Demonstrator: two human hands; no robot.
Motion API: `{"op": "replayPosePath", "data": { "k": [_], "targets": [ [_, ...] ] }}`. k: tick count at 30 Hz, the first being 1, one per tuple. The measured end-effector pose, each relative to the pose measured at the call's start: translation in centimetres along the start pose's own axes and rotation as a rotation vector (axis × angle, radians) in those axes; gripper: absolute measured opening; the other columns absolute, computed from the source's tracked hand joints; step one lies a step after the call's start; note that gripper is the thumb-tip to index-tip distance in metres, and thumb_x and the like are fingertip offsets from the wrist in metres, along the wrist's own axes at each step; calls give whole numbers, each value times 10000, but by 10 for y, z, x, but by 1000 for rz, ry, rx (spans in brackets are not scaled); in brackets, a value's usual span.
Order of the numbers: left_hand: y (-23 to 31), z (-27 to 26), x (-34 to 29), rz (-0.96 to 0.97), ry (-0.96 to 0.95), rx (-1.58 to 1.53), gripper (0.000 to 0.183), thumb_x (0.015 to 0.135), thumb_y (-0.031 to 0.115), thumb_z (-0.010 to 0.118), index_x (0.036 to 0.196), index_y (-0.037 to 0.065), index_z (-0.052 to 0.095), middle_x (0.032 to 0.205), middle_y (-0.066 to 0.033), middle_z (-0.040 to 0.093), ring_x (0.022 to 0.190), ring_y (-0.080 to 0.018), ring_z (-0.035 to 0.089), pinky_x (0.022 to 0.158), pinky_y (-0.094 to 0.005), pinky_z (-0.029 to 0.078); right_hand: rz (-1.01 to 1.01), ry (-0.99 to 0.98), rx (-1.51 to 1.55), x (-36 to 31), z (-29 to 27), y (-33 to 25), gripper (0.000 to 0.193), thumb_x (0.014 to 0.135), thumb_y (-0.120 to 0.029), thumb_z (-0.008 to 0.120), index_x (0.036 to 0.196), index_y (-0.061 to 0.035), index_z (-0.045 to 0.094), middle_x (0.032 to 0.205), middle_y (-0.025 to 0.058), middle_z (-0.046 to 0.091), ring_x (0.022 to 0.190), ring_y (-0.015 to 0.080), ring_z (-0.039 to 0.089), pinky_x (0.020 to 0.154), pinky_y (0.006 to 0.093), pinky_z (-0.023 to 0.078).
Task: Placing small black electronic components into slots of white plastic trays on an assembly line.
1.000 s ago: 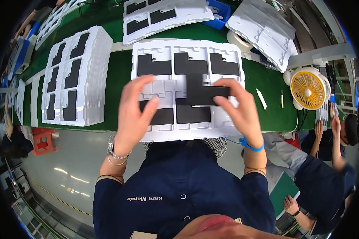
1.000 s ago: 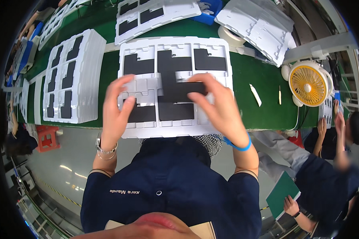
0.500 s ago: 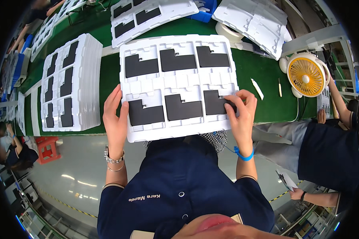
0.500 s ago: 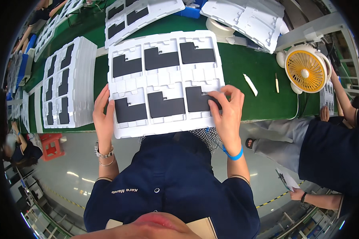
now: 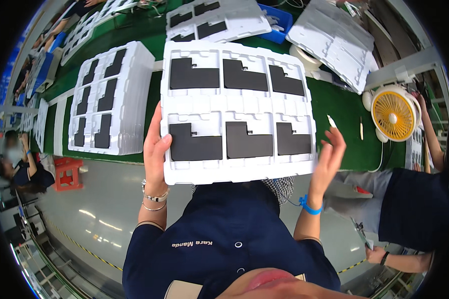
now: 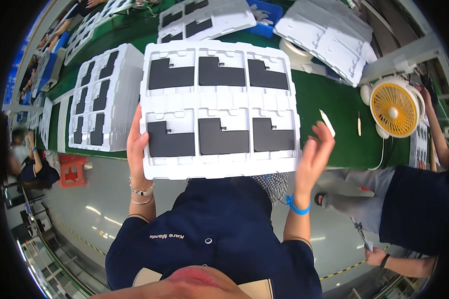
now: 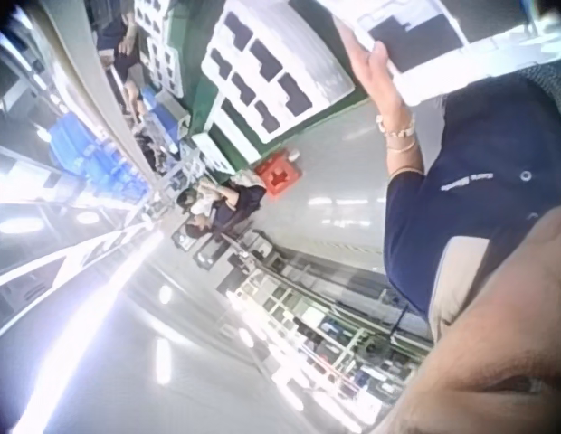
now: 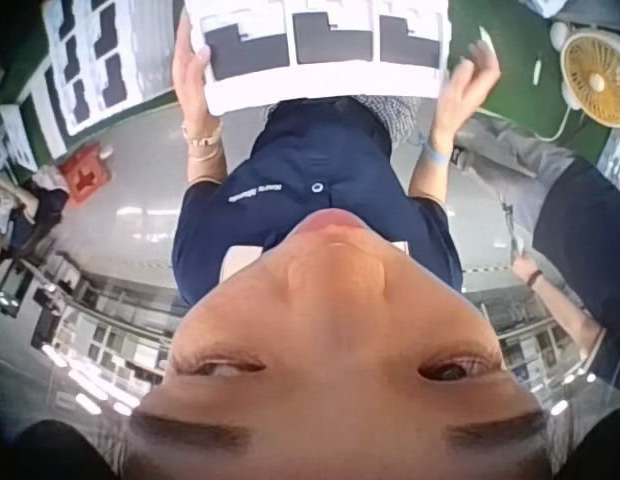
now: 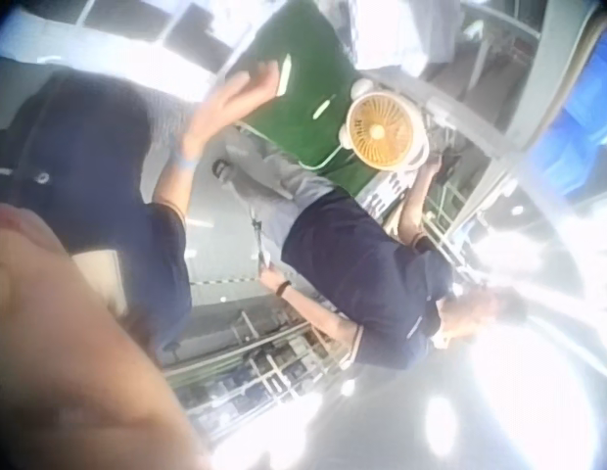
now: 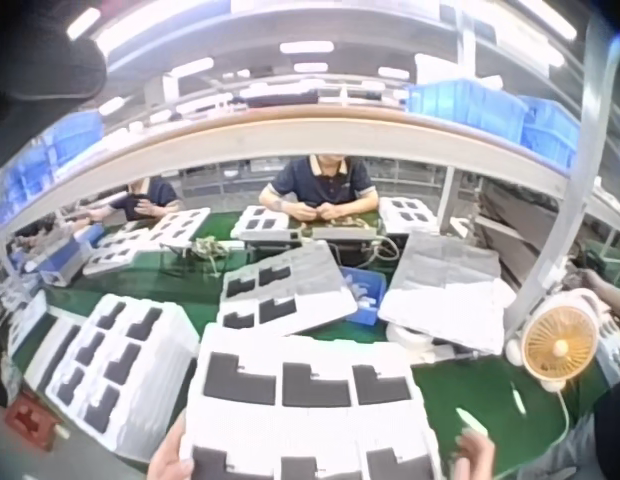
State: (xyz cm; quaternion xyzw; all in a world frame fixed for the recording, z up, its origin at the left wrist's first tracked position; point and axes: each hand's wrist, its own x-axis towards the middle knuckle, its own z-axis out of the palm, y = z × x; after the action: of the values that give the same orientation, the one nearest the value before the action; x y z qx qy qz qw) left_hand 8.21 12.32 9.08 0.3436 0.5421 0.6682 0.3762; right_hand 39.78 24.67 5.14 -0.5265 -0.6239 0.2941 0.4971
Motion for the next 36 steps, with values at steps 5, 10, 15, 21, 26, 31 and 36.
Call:
{"op": "replayPosePath", "data": {
  "k": [5,10,15,21,26,31,36],
  "targets": [
    [6,-39,-3,210,285,-2,663,919,283,464,1466,-48,291,1425,-177,436,1278,-244,483,1062,-358,392,-4,166,29,-1,-7,-14,331,975,-73,397,1279,30,480,1215,132,548,1132,226,530,945,370,445],
    [7,-87,-13,325,593,-172,428,1016,251,385,1344,-17,444,1311,-128,534,1198,-238,544,1015,-409,445,5,-4,1,-5,12,6,313,931,-60,479,1232,11,521,1259,140,517,1159,246,503,966,348,397],
    [5,-110,-6,407,656,-300,274,983,145,512,1205,-15,491,1167,-112,591,1053,-188,604,892,-342,516,-201,-125,-346,-2,26,-7,330,904,-83,567,1219,8,534,1270,174,510,1180,343,483,993,418,386],
    [-2,-140,-8,351,724,-212,260,988,129,517,1200,-21,496,1168,-103,591,1044,-171,600,875,-320,515,-189,-177,-394,-3,28,-7,331,896,-70,588,1214,7,538,1271,177,512,1174,351,496,980,418,405],
    [-4,-167,-17,237,653,-174,294,999,152,518,1232,-24,486,1171,-101,592,1042,-157,590,886,-317,493,-170,-165,-363,-2,28,-9,313,890,-46,587,1197,4,554,1262,181,518,1147,360,530,948,410,436],
    [-1,-162,-19,204,681,-147,268,1006,184,518,1182,-17,500,1153,-97,597,1015,-142,587,867,-305,482,-217,-175,-401,-4,27,-6,302,881,-38,589,1178,13,562,1258,184,520,1153,361,526,960,407,428],
    [-16,-189,-25,185,657,-71,281,1011,211,514,1168,-21,500,1126,-86,609,986,-127,589,842,-286,478,-182,-184,-386,-6,28,-7,282,870,-16,582,1151,7,573,1260,181,518,1162,354,521,972,401,420]
  ]
}}
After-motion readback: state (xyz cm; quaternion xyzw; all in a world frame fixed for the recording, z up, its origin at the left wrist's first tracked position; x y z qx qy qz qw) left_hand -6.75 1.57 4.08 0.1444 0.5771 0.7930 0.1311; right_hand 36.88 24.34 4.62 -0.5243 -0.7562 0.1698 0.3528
